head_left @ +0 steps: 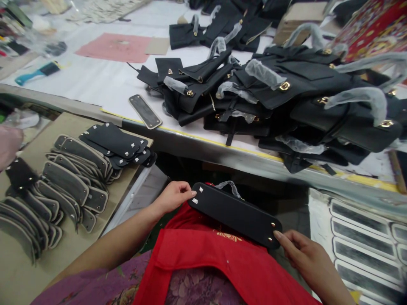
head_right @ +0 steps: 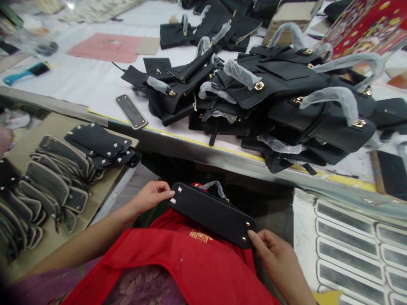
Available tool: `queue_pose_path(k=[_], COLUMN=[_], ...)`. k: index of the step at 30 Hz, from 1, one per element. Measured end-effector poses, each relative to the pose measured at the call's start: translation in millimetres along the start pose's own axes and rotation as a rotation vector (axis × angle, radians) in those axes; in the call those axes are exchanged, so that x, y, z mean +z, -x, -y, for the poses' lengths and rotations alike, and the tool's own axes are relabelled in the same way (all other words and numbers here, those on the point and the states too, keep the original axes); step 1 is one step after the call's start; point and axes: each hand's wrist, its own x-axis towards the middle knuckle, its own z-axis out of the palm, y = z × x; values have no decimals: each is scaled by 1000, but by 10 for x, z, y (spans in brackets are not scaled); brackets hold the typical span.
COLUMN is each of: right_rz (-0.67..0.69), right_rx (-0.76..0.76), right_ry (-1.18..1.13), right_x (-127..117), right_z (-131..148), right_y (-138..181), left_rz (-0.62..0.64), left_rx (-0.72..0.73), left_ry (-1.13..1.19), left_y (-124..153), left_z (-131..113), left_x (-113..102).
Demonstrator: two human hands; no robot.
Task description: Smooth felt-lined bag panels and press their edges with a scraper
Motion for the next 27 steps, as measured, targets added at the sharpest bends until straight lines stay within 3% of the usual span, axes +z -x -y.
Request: queue_pose_path(k=[13,27], right_rz=[22,13], right_rx=[-24,-13], right_ry=[10,178], right_x=[-5,-4], right_z=[-15,11], right_y=[-10,-37], left_rz=[-4,-30], left_rx=[-9,111], left_ry=[47,-412], left_y=[-11,-52], left_z=[55,-53], left_x=[12,-83])
